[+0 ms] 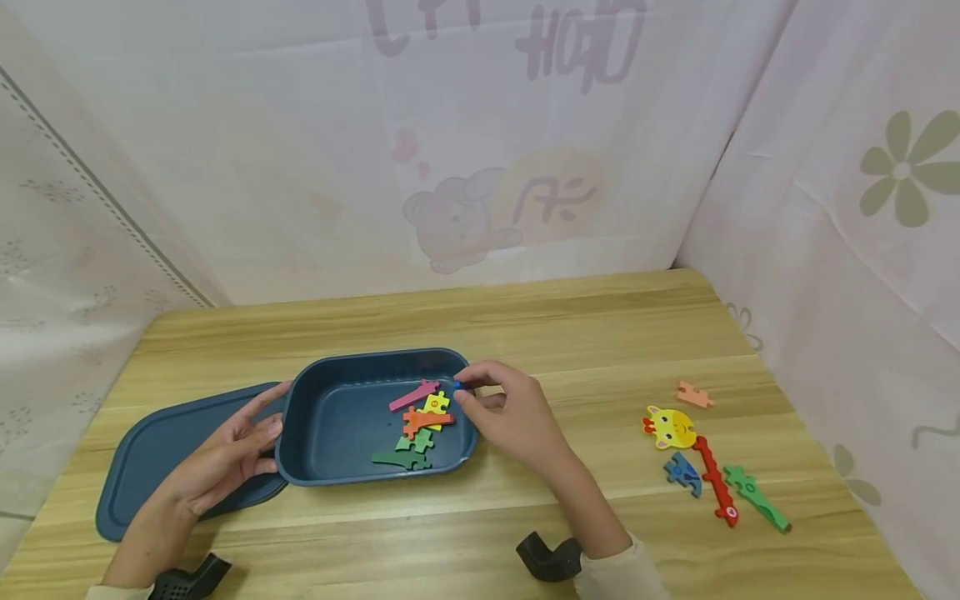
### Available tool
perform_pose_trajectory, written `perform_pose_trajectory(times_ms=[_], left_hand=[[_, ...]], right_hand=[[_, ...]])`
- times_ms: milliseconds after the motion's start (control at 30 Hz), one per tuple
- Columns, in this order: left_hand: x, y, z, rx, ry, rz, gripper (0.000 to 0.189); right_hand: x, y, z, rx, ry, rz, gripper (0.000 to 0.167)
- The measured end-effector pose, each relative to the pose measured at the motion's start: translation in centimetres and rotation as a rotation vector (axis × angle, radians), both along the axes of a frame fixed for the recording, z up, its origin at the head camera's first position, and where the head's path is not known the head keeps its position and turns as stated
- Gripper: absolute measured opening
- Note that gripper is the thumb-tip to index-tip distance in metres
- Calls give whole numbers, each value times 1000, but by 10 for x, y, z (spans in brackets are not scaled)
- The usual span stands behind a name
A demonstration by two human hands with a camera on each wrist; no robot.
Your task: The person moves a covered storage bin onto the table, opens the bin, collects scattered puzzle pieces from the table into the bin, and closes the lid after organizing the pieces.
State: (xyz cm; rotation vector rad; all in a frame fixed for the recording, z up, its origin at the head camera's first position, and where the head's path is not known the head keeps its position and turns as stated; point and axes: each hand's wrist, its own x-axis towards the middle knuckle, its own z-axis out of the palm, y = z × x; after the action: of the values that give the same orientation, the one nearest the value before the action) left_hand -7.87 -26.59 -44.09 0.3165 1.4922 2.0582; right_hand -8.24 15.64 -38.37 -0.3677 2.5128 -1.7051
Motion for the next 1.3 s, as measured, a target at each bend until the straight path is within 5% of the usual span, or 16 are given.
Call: perform_pose_trajectory(times_ms=[467,1300], left_hand=[[1,1,1,-4,0,8,63],[1,1,2,-3,-4,-3,62]], right_hand=[[8,-22,-3,23,36,53,22],[15,-38,-10,168,366,185,24]])
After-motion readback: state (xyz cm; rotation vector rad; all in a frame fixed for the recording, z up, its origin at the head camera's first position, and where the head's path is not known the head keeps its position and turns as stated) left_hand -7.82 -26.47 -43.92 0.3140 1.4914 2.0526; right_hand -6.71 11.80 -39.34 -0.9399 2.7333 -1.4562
